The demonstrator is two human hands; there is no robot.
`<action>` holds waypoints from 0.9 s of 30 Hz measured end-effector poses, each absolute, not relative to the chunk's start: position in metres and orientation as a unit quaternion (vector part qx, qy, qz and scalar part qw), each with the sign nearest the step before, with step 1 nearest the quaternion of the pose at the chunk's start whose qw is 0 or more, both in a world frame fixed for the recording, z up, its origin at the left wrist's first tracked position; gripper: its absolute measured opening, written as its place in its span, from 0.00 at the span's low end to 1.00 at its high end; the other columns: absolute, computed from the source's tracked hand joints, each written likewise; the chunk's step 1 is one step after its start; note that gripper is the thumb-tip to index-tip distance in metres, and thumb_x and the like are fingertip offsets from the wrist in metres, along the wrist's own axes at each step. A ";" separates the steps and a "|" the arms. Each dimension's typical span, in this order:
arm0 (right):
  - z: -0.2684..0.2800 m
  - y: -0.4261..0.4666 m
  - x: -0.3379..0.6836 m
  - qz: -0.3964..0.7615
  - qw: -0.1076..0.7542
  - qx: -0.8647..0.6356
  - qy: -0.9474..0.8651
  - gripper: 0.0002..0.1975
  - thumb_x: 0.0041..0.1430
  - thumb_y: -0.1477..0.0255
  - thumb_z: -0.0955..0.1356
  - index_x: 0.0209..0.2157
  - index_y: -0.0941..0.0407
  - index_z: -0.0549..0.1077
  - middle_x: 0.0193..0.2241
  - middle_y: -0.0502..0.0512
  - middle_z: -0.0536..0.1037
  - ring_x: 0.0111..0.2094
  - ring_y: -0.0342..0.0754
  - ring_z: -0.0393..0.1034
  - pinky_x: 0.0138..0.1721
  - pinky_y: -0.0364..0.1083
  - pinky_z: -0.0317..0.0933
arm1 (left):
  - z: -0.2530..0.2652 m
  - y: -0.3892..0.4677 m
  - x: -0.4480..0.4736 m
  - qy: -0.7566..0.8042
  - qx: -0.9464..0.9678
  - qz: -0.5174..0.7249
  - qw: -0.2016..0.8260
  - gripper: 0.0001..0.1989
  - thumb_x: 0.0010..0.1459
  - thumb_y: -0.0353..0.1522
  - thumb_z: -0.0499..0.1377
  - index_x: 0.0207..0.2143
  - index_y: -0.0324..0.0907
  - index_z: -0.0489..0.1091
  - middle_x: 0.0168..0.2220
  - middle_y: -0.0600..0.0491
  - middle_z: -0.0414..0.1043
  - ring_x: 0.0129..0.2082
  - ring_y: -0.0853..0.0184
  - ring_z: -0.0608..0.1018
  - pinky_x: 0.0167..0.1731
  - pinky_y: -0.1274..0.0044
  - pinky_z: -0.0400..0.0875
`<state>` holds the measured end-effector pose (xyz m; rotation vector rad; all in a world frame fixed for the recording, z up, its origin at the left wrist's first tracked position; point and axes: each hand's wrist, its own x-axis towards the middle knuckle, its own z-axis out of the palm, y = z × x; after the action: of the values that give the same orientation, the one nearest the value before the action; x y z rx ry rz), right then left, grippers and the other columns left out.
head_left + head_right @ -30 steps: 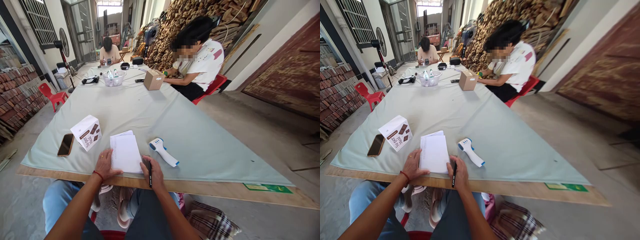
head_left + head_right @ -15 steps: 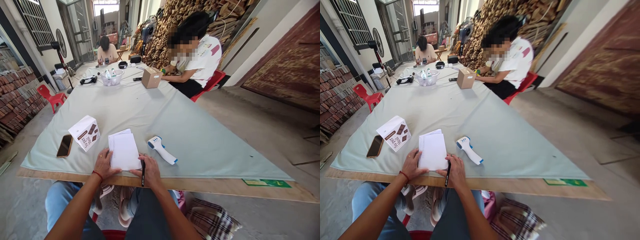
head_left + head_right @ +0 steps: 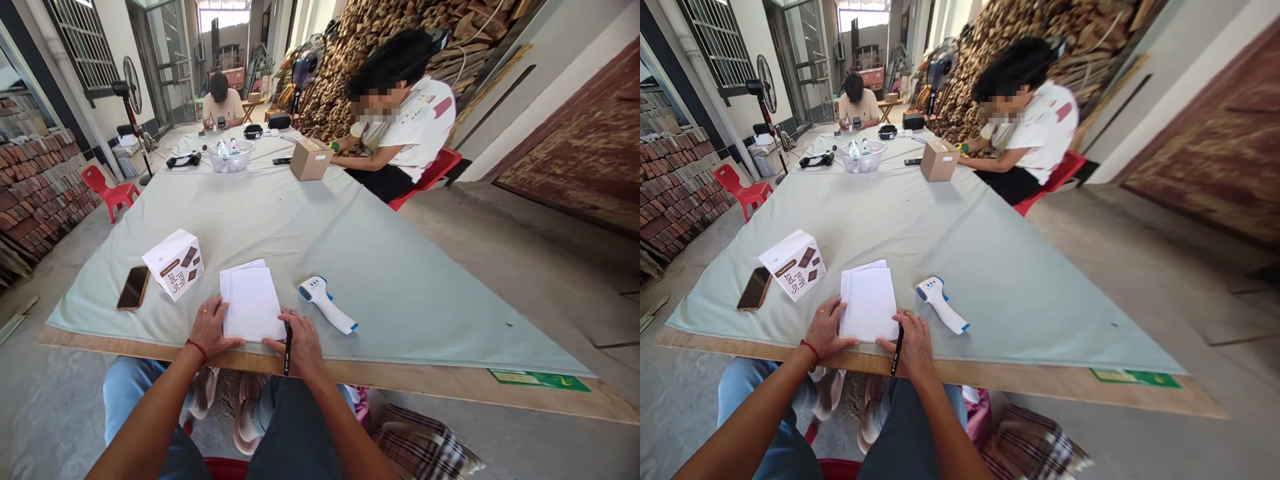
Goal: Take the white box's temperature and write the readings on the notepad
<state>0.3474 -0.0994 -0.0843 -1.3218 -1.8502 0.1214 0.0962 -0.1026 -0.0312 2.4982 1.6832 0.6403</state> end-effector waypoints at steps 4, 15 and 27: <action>-0.083 -0.100 0.347 0.053 0.417 -0.526 -0.740 0.20 0.57 0.55 0.67 0.43 0.55 0.69 0.47 0.62 0.77 0.51 0.62 0.68 0.51 0.64 0.60 | -0.031 -0.103 0.097 0.550 0.809 0.204 0.031 0.43 0.44 0.57 0.62 0.55 0.39 0.63 0.57 0.36 0.63 0.58 0.47 0.66 0.59 0.54 0.59; -0.084 -0.100 0.348 0.077 0.439 -0.517 -0.731 0.20 0.55 0.58 0.68 0.47 0.53 0.68 0.53 0.61 0.73 0.53 0.64 0.66 0.52 0.68 0.61 | -0.030 -0.105 0.100 0.545 0.809 0.213 0.046 0.43 0.41 0.52 0.66 0.56 0.40 0.62 0.57 0.38 0.63 0.58 0.47 0.65 0.59 0.54 0.57; -0.064 -0.085 0.348 0.009 0.421 -0.519 -0.744 0.16 0.63 0.71 0.61 0.52 0.55 0.68 0.49 0.61 0.75 0.53 0.58 0.66 0.53 0.60 0.61 | -0.030 -0.106 0.102 0.537 0.810 0.227 0.062 0.36 0.39 0.49 0.68 0.49 0.41 0.67 0.58 0.38 0.62 0.61 0.46 0.62 0.60 0.52 0.54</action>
<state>0.3479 -0.0845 -0.0640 -1.3015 -1.8636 0.0231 0.1020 -0.1059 -0.0304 2.4494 1.6221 0.6877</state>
